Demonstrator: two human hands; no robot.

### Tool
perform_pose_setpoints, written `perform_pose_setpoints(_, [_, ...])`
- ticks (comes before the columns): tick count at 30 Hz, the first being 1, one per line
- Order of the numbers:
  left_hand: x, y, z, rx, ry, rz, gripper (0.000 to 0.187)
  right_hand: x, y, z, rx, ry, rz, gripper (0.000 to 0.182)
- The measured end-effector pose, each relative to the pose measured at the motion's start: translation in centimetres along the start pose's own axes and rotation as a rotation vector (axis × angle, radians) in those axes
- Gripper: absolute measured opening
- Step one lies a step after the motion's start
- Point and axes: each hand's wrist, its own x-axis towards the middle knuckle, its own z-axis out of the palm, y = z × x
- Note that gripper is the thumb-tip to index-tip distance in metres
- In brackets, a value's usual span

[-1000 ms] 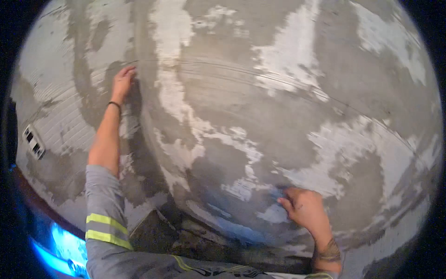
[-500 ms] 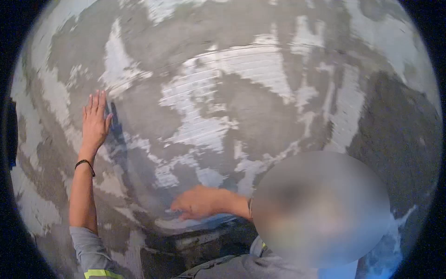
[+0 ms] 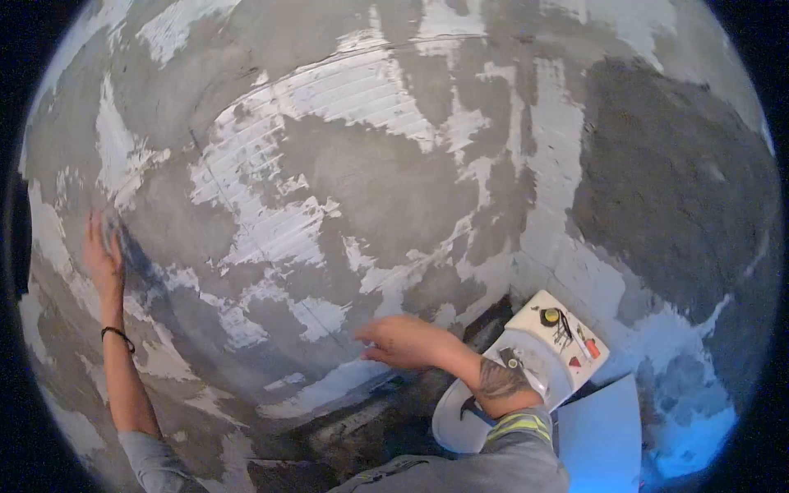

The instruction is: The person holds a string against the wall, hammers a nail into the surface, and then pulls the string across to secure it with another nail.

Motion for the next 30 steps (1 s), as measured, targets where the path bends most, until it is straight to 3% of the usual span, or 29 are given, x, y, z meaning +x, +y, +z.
perform_pose_setpoints(1, [-1.3, -1.3, -0.7, 0.024, 0.076, -0.053, 0.042, 1.4, -0.5, -0.3, -0.005, 0.083, -0.052, 0.034])
perform_pose_setpoints(2, [-2.9, -3.0, -1.2, -0.072, -0.024, -0.275, 0.043, 2.5, -0.7, -0.7, -0.001, 0.023, -0.1, 0.034])
perform_pose_setpoints(3, [-4.6, -5.4, -1.8, -0.127, -0.119, -0.514, 0.044, 3.8, -0.8, -1.0, -0.025, 0.14, -0.129, 0.032])
perform_pose_setpoints(4, [-6.1, -7.4, -2.2, -0.162, -0.087, -0.752, 0.045, 6.0, -1.2, -0.8, -0.017, 0.236, -0.189, 0.031])
perform_pose_setpoints(5, [-8.8, -12.1, -1.5, -0.181, -0.012, -0.86, 0.043, 7.6, -2.7, -1.3, -0.041, 0.259, -0.167, 0.031])
perform_pose_setpoints(6, [-10.7, -14.8, -1.7, -0.483, 0.152, -1.059, 0.038, 8.8, -3.7, -2.0, -0.066, 0.286, -0.144, 0.031])
perform_pose_setpoints(7, [-13.1, -21.3, -0.5, -0.279, 0.095, -1.11, 0.033, 10.0, -2.8, -1.6, -0.056, 0.294, -0.115, 0.034])
perform_pose_setpoints(8, [-12.5, -21.8, -1.3, -0.388, 0.218, -1.227, 0.032, 11.1, -2.2, -1.1, -0.072, 0.364, -0.077, 0.033])
perform_pose_setpoints(10, [-13.5, -27.3, -1.3, -0.323, 0.33, -1.19, 0.025, 13.6, -0.6, -0.4, -0.088, 0.407, -0.014, 0.03])
perform_pose_setpoints(12, [-12.6, -29.8, -2.3, -0.341, 0.375, -1.238, 0.024, 15.3, 2.3, 0.9, 0.001, 0.521, 0.03, 0.026])
perform_pose_setpoints(14, [-12.2, -33.3, -2.4, -0.452, 0.598, -1.236, 0.027, 16.9, 4.3, 1.7, 0.016, 0.527, 0.048, 0.026])
perform_pose_setpoints(15, [-12.2, -34.3, -2.9, -0.424, 0.597, -1.23, 0.027, 17.7, 5.2, 2.0, 0.01, 0.566, 0.084, 0.025])
perform_pose_setpoints(17, [-11.3, -35.1, -4.3, 0.057, 0.352, -0.983, 0.029, 19.1, 7.1, 2.4, 0.015, 0.545, 0.056, 0.025])
perform_pose_setpoints(18, [-10.8, -35.1, -5.1, 0.075, 0.344, -0.973, 0.029, 19.7, 7.6, 2.7, 0.002, 0.544, 0.04, 0.025])
perform_pose_setpoints(20, [-10.0, -34.2, -7.1, 0.539, -0.021, -0.518, 0.03, 21.4, 7.3, 3.0, 0.017, 0.562, 0.03, 0.027])
perform_pose_setpoints(21, [-9.3, -34.1, -7.8, 0.553, -0.032, -0.511, 0.03, 21.7, 6.6, 2.9, 0.068, 0.606, 0.106, 0.03])
perform_pose_setpoints(22, [-8.9, -34.5, -8.6, 0.57, -0.17, -0.465, 0.028, 22.1, 6.2, 2.9, 0.115, 0.647, 0.184, 0.035])
perform_pose_setpoints(23, [-8.6, -34.8, -9.2, 0.585, -0.307, -0.418, 0.026, 22.5, 6.5, 3.1, 0.16, 0.664, 0.149, 0.028])
perform_pose_setpoints(30, [-6.6, -36.0, -9.5, 0.642, -0.505, -0.179, 0.022, 24.0, 5.2, 3.3, 0.016, 0.738, 0.087, 0.024])
